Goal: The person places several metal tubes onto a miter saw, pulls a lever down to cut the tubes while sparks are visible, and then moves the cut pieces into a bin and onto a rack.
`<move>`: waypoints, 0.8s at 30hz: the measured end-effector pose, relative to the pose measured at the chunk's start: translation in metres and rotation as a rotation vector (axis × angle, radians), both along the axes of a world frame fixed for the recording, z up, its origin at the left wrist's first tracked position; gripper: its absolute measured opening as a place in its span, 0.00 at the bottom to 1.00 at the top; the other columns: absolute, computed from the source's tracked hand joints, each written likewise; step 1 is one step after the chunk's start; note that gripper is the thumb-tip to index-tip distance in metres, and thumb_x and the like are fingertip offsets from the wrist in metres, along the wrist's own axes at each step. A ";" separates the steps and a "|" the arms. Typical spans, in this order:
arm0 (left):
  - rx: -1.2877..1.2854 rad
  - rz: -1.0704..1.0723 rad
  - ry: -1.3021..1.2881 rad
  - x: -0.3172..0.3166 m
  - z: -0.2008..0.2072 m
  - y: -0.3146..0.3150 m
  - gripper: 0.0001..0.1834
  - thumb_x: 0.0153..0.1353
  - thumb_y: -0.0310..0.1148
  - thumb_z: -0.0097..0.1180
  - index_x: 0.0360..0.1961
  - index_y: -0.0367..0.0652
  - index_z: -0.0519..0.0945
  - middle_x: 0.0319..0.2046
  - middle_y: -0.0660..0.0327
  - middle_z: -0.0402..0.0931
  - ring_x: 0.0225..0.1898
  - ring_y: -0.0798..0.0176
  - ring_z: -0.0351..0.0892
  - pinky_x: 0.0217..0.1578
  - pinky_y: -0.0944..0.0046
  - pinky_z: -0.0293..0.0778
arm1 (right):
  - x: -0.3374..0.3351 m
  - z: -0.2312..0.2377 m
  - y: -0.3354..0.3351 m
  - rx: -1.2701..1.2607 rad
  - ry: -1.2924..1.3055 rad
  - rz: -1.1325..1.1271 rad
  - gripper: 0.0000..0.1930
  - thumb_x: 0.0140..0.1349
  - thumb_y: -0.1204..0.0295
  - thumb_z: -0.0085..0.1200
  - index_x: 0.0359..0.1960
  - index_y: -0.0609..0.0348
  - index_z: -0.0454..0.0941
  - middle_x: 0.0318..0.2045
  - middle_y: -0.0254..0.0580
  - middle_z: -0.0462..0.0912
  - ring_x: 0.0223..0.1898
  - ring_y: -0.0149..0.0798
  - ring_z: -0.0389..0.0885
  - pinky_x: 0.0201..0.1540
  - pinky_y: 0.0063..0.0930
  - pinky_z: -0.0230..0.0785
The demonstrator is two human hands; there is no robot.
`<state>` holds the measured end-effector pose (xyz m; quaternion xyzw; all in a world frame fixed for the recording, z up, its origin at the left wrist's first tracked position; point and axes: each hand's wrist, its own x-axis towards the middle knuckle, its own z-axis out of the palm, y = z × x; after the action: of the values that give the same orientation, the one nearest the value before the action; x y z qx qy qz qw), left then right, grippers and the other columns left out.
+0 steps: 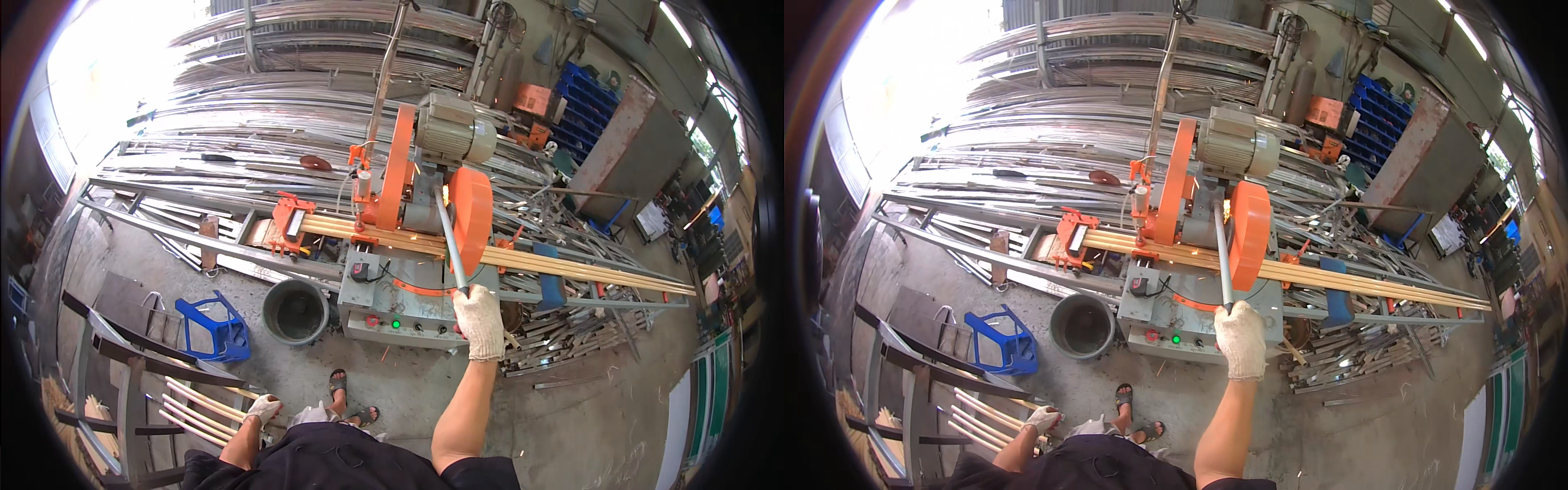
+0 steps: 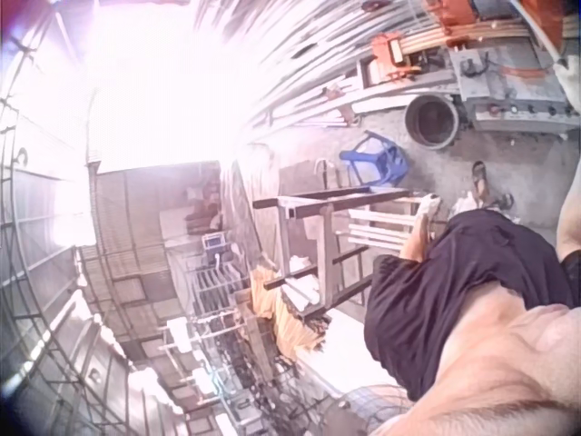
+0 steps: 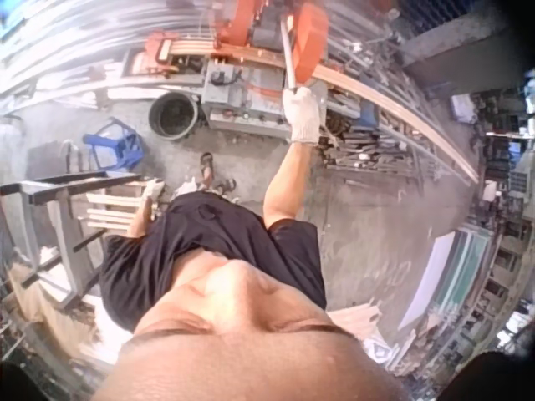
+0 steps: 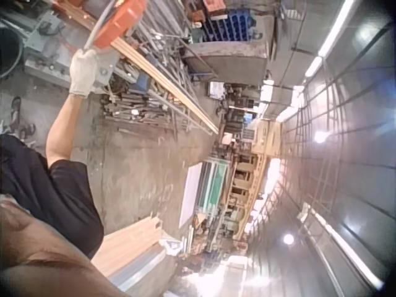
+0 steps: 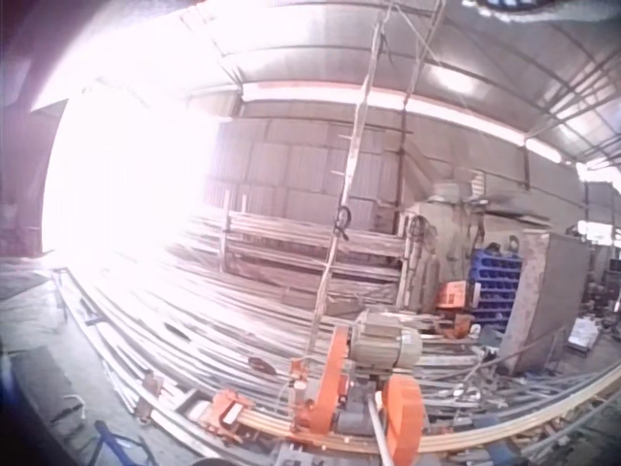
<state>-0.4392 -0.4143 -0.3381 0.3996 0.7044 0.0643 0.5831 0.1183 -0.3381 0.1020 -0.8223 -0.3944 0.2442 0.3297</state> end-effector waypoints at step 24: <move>-0.036 -0.176 0.153 0.001 0.061 -0.036 0.19 0.60 0.41 0.62 0.45 0.37 0.86 0.29 0.61 0.83 0.29 0.66 0.81 0.31 0.63 0.77 | 0.002 -0.046 -0.012 0.062 -0.053 -0.003 0.17 0.69 0.64 0.57 0.38 0.72 0.81 0.18 0.49 0.83 0.17 0.45 0.85 0.21 0.37 0.78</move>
<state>-0.4387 -0.4508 -0.2772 0.4529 0.7101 -0.0303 0.5383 0.1207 -0.3505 0.0557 -0.8186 -0.4090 0.2095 0.3446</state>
